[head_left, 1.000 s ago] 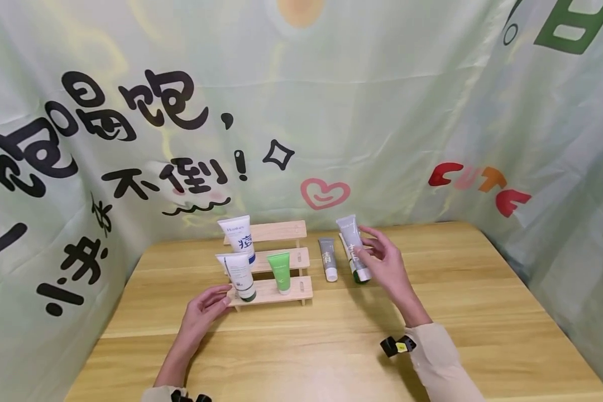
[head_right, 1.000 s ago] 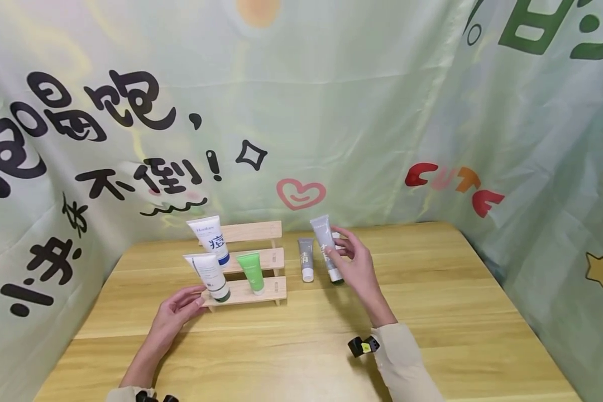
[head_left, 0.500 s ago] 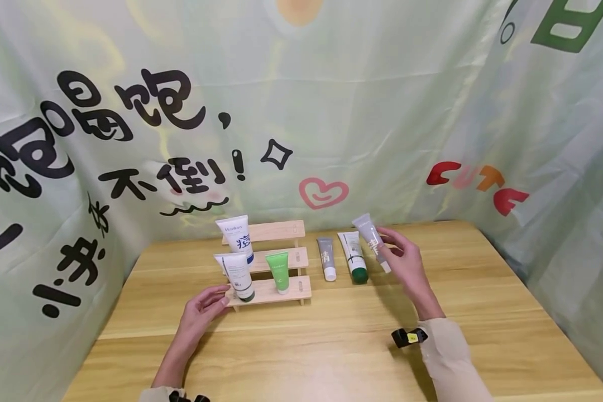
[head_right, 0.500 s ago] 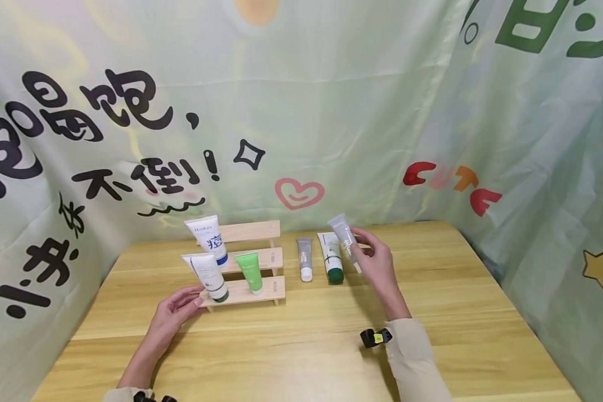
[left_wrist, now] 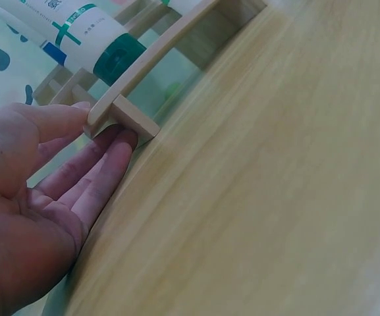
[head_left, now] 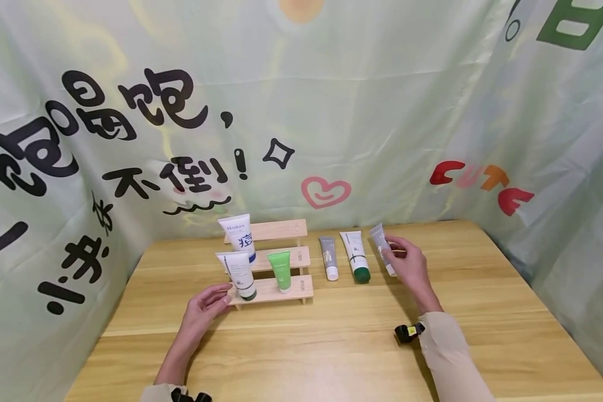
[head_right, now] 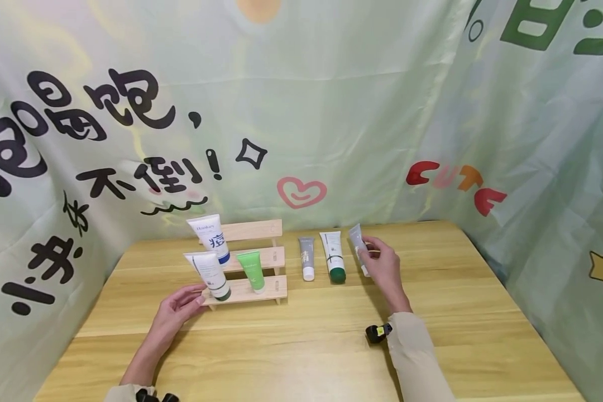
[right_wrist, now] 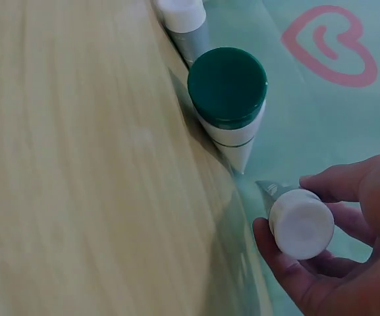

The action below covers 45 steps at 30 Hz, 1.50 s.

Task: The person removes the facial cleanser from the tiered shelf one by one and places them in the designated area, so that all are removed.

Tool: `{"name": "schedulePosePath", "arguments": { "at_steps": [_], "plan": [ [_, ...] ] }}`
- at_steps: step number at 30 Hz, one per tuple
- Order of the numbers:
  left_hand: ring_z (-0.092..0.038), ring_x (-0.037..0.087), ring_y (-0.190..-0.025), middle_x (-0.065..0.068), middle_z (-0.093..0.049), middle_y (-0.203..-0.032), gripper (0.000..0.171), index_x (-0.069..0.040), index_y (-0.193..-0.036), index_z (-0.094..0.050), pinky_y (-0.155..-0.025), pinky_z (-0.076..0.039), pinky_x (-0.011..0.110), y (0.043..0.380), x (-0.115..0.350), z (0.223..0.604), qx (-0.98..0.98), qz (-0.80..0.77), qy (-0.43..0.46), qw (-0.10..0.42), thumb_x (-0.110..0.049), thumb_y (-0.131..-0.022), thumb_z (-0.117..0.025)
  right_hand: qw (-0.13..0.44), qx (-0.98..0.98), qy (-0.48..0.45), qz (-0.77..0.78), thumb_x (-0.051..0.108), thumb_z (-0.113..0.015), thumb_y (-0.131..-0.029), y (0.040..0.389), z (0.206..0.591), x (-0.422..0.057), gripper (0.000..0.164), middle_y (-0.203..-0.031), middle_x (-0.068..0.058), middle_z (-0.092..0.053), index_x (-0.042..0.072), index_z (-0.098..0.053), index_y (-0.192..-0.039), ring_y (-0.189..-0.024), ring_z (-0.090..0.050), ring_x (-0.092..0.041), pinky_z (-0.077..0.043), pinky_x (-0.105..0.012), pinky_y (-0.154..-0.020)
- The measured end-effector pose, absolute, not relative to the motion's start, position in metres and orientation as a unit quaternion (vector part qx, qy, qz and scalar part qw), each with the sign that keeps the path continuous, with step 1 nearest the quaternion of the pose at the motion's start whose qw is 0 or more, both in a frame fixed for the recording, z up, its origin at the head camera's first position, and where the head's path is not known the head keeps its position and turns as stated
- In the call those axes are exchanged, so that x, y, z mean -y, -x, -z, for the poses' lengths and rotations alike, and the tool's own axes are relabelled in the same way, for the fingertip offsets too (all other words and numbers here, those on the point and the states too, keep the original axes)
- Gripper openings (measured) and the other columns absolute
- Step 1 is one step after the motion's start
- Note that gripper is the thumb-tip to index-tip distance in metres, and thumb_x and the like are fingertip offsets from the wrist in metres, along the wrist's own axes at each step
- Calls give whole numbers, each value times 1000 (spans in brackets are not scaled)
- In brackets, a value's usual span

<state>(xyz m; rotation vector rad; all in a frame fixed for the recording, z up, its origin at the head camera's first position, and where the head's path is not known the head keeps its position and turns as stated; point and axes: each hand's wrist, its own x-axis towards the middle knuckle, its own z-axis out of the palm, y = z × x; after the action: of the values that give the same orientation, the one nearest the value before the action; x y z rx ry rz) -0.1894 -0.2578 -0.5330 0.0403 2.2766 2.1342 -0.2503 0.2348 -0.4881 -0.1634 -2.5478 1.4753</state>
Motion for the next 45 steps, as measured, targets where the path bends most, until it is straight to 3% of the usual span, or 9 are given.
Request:
{"name": "schedulePosePath", "arguments": {
  "at_steps": [9, 18, 25, 37, 45],
  "plan": [
    [-69, 17, -106, 24, -62, -133, 41, 4, -134, -60, -92, -61, 35, 192, 254, 538, -731, -682, -14, 18, -12, -99, -71, 85, 876, 70, -470, 18, -61, -104, 256, 499, -237, 40, -130, -27, -62, 3, -60, -141, -113, -61, -38, -56, -37, -85],
    [-70, 17, -104, 24, -64, -131, 39, 5, -133, -61, -90, -62, 34, 190, 257, 535, -737, -676, -2, 7, -10, -98, -71, 55, 886, 39, -459, 6, -57, -100, 258, 498, -233, 49, -137, -33, -56, -3, -50, -148, -120, -56, -43, -52, -52, -96],
    [-70, 17, -104, 23, -64, -131, 41, 4, -133, -61, -90, -62, 34, 189, 257, 535, -733, -680, 8, 14, -11, -97, -72, 47, 899, 48, -434, 12, -56, -103, 254, 499, -235, 48, -129, -31, -60, -2, -50, -148, -111, -60, -40, -58, -41, -81],
    [-70, 18, -104, 23, -65, -129, 39, 4, -132, -62, -90, -62, 34, 190, 257, 535, -729, -685, 7, 11, -9, -97, -72, 68, 896, 59, -435, 22, -62, -104, 250, 498, -240, 41, -126, -28, -64, -1, -62, -137, -111, -64, -40, -59, -39, -82],
    [-70, 18, -103, 19, -67, -126, 40, 9, -132, -60, -90, -62, 37, 190, 257, 538, -722, -691, -15, 2, -6, -97, -71, 76, 901, 54, -423, 23, -62, -104, 250, 500, -244, 39, -121, -26, -67, -1, -64, -135, -104, -67, -38, -56, -31, -74]
  ]
}}
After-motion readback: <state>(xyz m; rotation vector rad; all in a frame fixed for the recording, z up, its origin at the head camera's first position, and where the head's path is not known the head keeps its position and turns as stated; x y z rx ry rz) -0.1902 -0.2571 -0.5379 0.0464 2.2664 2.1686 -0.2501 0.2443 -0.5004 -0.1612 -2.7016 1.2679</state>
